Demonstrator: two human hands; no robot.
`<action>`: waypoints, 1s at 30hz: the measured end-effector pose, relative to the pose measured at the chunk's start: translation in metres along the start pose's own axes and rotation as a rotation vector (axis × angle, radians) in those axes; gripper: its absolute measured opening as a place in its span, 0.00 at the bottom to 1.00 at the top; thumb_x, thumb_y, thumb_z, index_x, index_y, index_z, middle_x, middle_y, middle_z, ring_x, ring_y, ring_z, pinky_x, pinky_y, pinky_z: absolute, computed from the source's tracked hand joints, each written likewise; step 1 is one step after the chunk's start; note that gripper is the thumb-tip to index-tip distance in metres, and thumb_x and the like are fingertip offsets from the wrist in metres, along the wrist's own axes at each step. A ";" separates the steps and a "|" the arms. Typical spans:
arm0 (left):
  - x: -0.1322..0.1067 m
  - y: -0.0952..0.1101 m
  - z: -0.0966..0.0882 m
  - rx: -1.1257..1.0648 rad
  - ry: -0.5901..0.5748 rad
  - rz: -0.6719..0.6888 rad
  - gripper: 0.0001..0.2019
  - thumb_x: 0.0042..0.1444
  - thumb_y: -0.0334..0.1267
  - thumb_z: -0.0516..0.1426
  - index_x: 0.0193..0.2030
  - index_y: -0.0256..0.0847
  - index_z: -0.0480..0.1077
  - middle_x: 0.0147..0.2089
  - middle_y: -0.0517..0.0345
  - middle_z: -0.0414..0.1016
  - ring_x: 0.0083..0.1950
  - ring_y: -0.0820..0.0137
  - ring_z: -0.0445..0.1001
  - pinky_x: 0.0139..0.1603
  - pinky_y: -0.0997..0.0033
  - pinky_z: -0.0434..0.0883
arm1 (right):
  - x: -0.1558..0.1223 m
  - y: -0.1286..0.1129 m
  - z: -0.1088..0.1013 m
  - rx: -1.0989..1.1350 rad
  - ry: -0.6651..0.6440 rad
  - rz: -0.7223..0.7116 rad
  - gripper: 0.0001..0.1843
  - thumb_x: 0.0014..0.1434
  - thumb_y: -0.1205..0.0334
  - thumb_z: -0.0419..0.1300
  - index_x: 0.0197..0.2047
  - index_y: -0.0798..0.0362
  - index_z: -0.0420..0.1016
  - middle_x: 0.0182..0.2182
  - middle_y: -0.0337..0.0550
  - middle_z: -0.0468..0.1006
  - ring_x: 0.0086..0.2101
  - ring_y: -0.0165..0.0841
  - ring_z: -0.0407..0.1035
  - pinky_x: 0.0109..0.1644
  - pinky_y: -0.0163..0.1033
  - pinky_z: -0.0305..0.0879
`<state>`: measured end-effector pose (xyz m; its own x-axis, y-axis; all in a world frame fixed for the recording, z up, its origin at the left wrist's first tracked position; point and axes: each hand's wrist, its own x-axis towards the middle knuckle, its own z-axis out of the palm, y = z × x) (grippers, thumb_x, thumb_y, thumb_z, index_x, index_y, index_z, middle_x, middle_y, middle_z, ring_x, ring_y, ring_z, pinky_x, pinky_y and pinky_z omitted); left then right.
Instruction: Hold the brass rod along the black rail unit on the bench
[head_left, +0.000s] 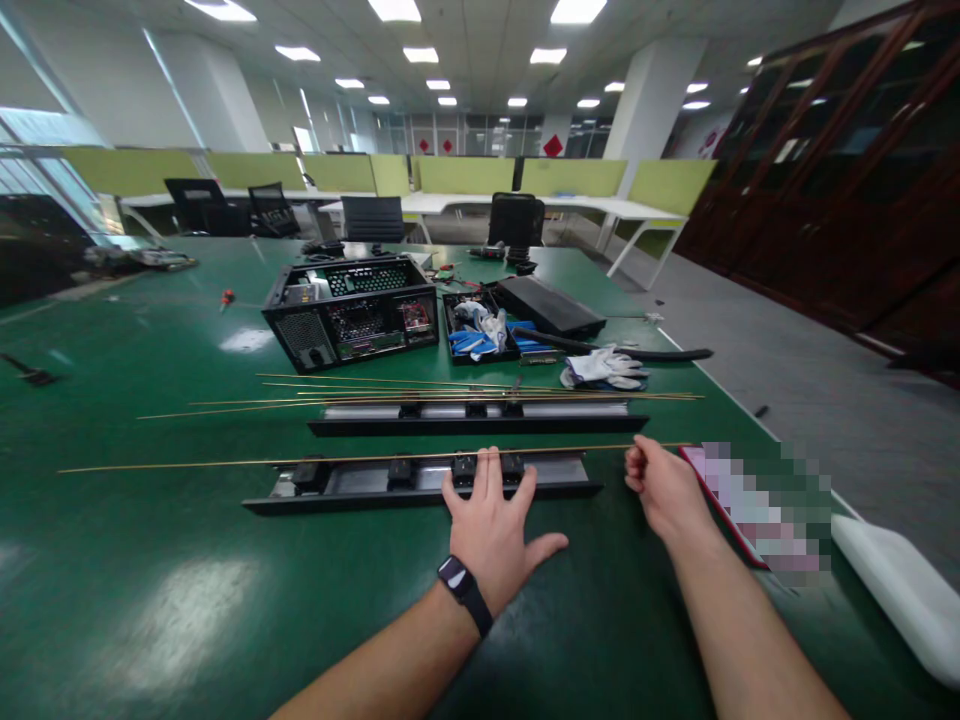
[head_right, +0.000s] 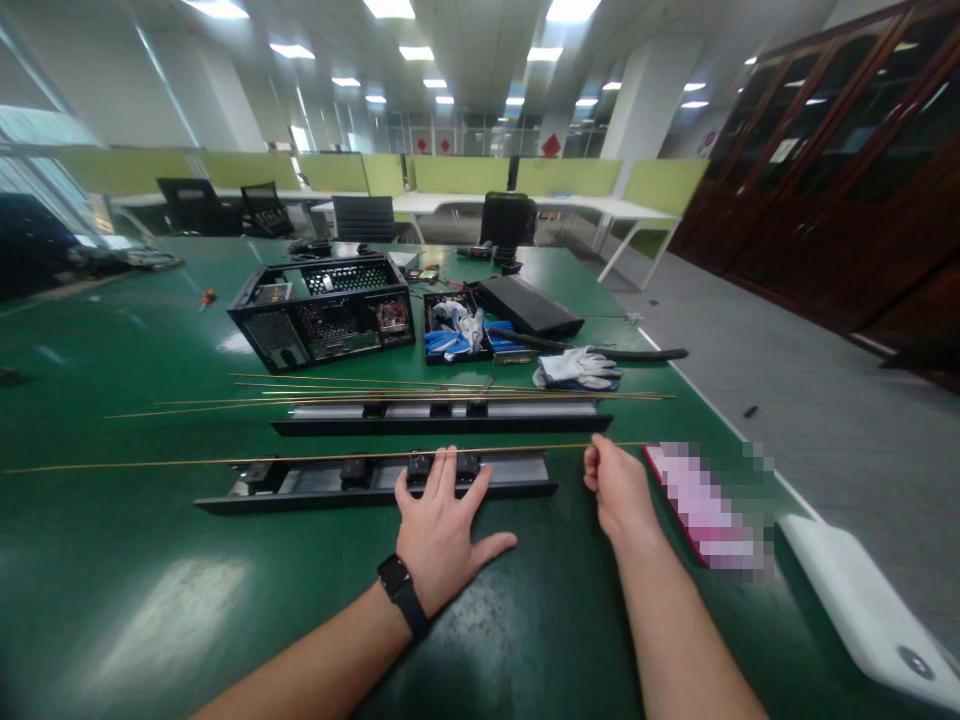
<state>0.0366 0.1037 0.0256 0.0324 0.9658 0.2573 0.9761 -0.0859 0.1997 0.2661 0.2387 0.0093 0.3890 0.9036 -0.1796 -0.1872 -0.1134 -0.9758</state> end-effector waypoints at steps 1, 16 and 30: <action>0.000 0.000 0.000 0.000 0.000 0.002 0.42 0.56 0.75 0.55 0.73 0.59 0.65 0.80 0.37 0.55 0.79 0.39 0.54 0.69 0.20 0.52 | 0.004 -0.002 -0.003 0.013 0.039 0.007 0.17 0.50 0.54 0.70 0.24 0.51 0.67 0.21 0.36 0.68 0.20 0.25 0.58 0.18 0.30 0.48; -0.001 0.000 -0.002 0.002 -0.008 0.018 0.41 0.59 0.75 0.53 0.74 0.58 0.63 0.80 0.33 0.53 0.80 0.43 0.53 0.68 0.19 0.52 | 0.021 -0.020 -0.025 0.069 0.241 0.029 0.14 0.56 0.60 0.66 0.27 0.49 0.63 0.20 0.34 0.66 0.18 0.24 0.56 0.15 0.30 0.47; -0.001 -0.001 -0.001 -0.008 0.000 0.005 0.42 0.57 0.75 0.55 0.73 0.59 0.64 0.80 0.36 0.54 0.79 0.40 0.54 0.69 0.19 0.53 | -0.008 0.005 0.005 -0.100 -0.093 -0.032 0.23 0.50 0.43 0.73 0.24 0.51 0.71 0.22 0.40 0.70 0.22 0.28 0.60 0.21 0.33 0.52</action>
<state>0.0357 0.1028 0.0265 0.0370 0.9654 0.2583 0.9743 -0.0923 0.2056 0.2580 0.2328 0.0065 0.3076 0.9411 -0.1402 -0.0836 -0.1200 -0.9892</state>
